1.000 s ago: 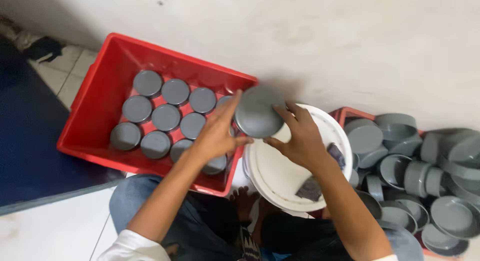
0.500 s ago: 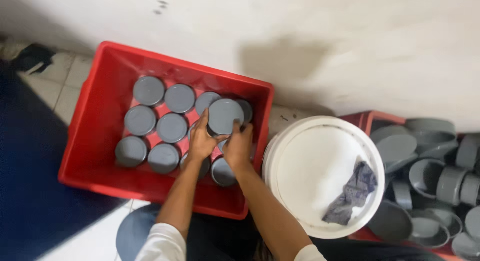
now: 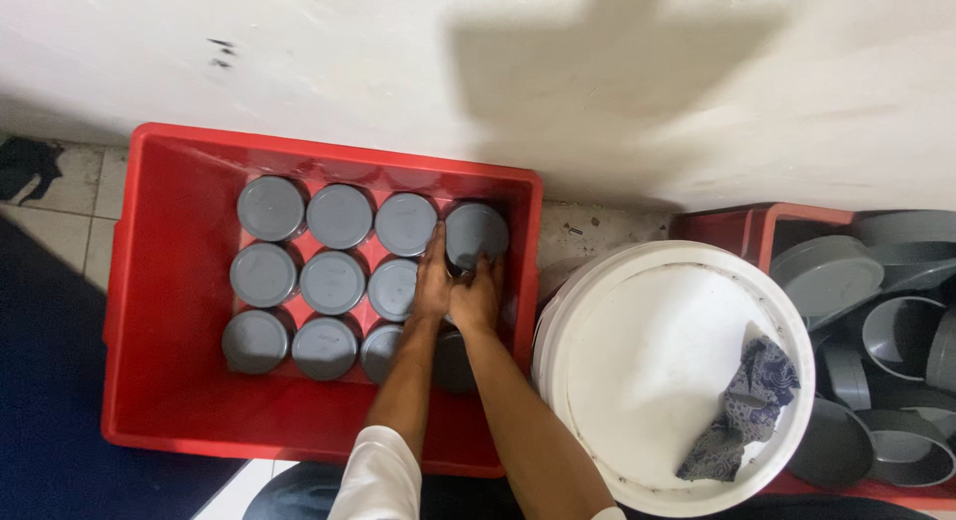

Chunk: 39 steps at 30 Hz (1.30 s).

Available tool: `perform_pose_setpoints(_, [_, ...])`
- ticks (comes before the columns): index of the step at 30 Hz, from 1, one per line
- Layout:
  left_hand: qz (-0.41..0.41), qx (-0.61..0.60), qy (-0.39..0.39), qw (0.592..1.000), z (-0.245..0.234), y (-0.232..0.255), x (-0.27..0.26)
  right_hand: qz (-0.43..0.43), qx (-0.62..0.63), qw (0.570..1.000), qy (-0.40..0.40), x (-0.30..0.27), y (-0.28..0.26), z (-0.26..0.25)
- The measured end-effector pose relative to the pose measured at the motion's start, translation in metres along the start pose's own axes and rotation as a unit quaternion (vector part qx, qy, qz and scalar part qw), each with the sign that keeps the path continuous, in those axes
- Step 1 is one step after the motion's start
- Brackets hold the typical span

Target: The person picks up PVC pipe caps from a container, wipes the interior and exterior surfaces with a cloth, and places the cleaned caps into a separate red crate.

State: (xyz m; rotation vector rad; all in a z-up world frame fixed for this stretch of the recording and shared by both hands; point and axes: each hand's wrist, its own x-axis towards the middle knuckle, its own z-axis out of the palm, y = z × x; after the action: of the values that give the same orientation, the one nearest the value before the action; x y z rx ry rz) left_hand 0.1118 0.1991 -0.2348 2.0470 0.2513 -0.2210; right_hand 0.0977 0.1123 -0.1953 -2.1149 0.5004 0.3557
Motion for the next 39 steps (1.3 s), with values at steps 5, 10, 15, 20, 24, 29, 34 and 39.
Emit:
perform_pose_setpoints(5, [-0.022, 0.022, -0.003, 1.000, 0.012, -0.021, 0.018, 0.021, 0.008, 0.998, -0.053, -0.013, -0.020, -0.014])
perform_pose_setpoints(10, [-0.028, 0.044, -0.029, 0.998, 0.013, -0.030, 0.024, 0.037, 0.015, 0.996, -0.077, -0.004, -0.015, -0.009])
perform_pose_setpoints(15, [-0.049, 0.185, -0.071, 0.979, 0.029, -0.073, 0.043, 0.062, 0.000, 0.991, -0.119, -0.005, -0.010, -0.008])
perform_pose_setpoints(20, [-0.061, 0.218, -0.078, 0.971, 0.008, -0.026, 0.023, 0.042, -0.005, 0.992, -0.115, 0.007, 0.012, 0.003])
perform_pose_setpoints(24, [-0.055, 0.211, -0.069, 0.974, -0.024, 0.017, -0.006, -0.031, -0.062, 0.995, -0.072, 0.023, 0.047, 0.027])
perform_pose_setpoints(29, [-0.066, 0.240, -0.094, 0.964, -0.056, 0.031, -0.035, -0.132, -0.041, 0.989, -0.051, -0.011, -0.003, -0.004])
perform_pose_setpoints(34, [-0.061, 0.232, -0.076, 0.968, -0.117, 0.102, -0.076, -0.319, -0.085, 0.942, 0.062, -0.018, -0.013, -0.006])
perform_pose_setpoints(39, [0.062, 0.193, -0.061, 0.977, -0.132, 0.160, -0.110, -0.326, 0.015, 0.942, -0.080, -0.073, -0.091, -0.108])
